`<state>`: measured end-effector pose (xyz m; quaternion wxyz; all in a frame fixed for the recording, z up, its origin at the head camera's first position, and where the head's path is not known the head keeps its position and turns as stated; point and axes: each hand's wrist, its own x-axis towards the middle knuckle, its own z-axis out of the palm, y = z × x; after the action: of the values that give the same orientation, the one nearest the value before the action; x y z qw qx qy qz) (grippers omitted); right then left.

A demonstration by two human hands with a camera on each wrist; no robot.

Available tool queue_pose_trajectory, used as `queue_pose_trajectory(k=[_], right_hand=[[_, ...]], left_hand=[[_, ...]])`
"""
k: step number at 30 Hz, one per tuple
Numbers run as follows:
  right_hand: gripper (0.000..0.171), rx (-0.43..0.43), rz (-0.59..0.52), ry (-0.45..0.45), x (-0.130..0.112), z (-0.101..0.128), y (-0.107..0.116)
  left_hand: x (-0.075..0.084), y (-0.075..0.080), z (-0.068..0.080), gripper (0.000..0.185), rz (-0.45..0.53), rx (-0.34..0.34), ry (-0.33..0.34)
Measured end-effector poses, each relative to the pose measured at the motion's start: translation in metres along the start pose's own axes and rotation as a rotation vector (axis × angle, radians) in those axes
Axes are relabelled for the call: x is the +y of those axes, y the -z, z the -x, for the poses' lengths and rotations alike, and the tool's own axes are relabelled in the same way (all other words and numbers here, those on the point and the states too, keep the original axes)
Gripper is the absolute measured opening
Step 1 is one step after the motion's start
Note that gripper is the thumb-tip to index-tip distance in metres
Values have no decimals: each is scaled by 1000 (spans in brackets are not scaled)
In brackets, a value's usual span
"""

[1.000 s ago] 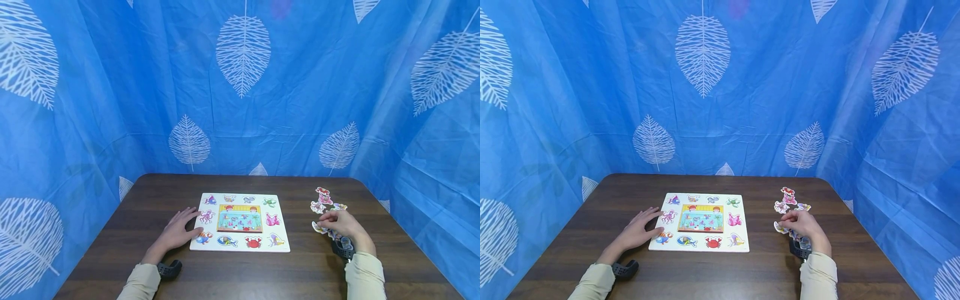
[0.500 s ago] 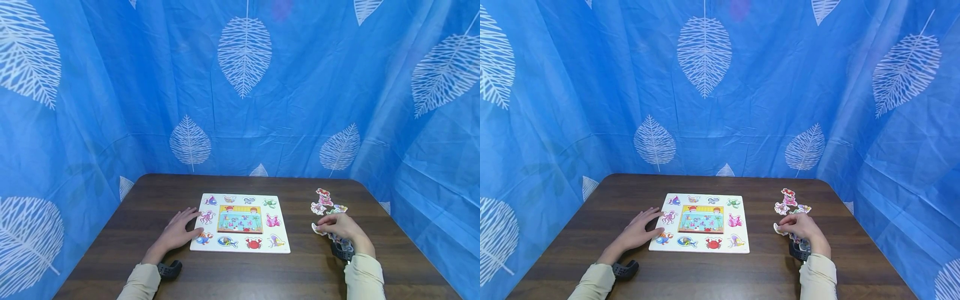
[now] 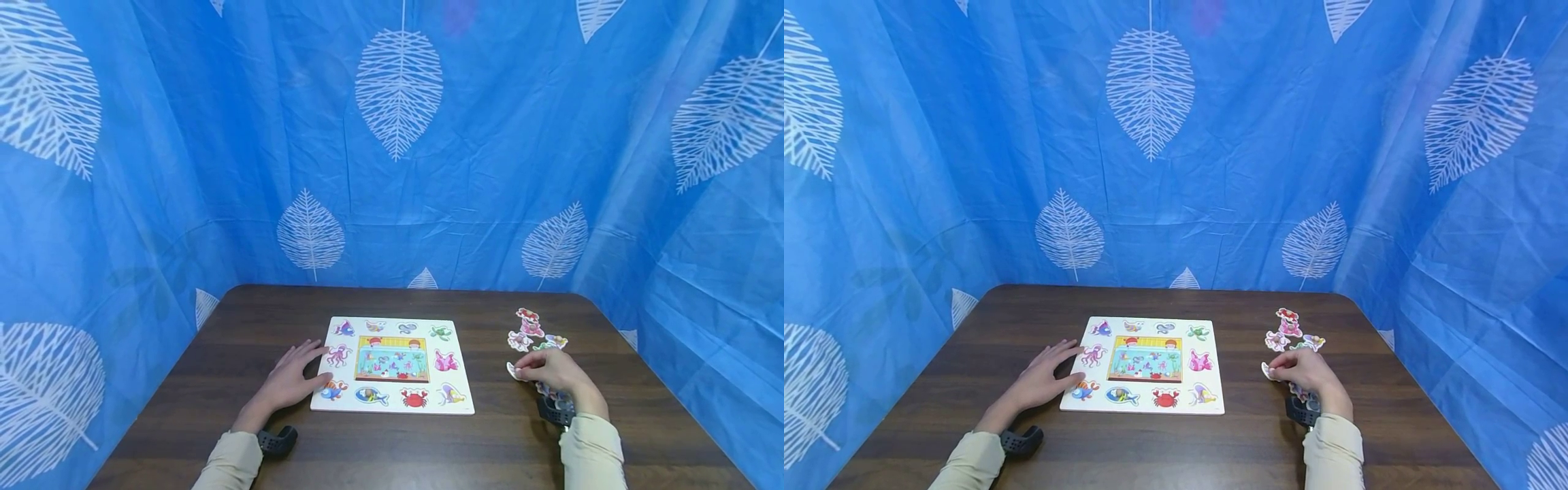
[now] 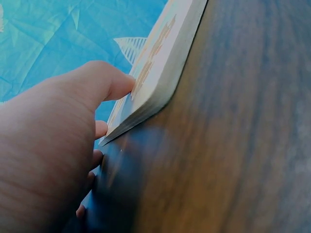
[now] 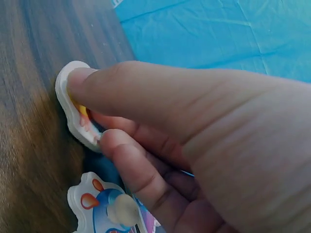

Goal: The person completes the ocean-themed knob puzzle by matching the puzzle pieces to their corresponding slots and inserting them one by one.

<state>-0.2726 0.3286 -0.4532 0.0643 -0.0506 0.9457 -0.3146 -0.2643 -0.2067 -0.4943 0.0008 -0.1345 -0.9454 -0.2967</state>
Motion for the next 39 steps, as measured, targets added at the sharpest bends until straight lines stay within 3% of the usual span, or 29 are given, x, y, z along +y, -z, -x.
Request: queue_pose_trajectory(k=[7,12,28,39], right_hand=[[16,34,14,6,0,-4,-4],[14,78,56,46,-3,-9,-6],[14,158,49,204,-35,-28,-15],[16,190,27,162,-65,-52,-40]], left_hand=[[1,-1,-2,64,-6,-1,2],[0,-1,-3,64,-14,-3,1],[-3,-2,-1,66,-26,12,8],[-6,-3,-4,66,-27,6,2]])
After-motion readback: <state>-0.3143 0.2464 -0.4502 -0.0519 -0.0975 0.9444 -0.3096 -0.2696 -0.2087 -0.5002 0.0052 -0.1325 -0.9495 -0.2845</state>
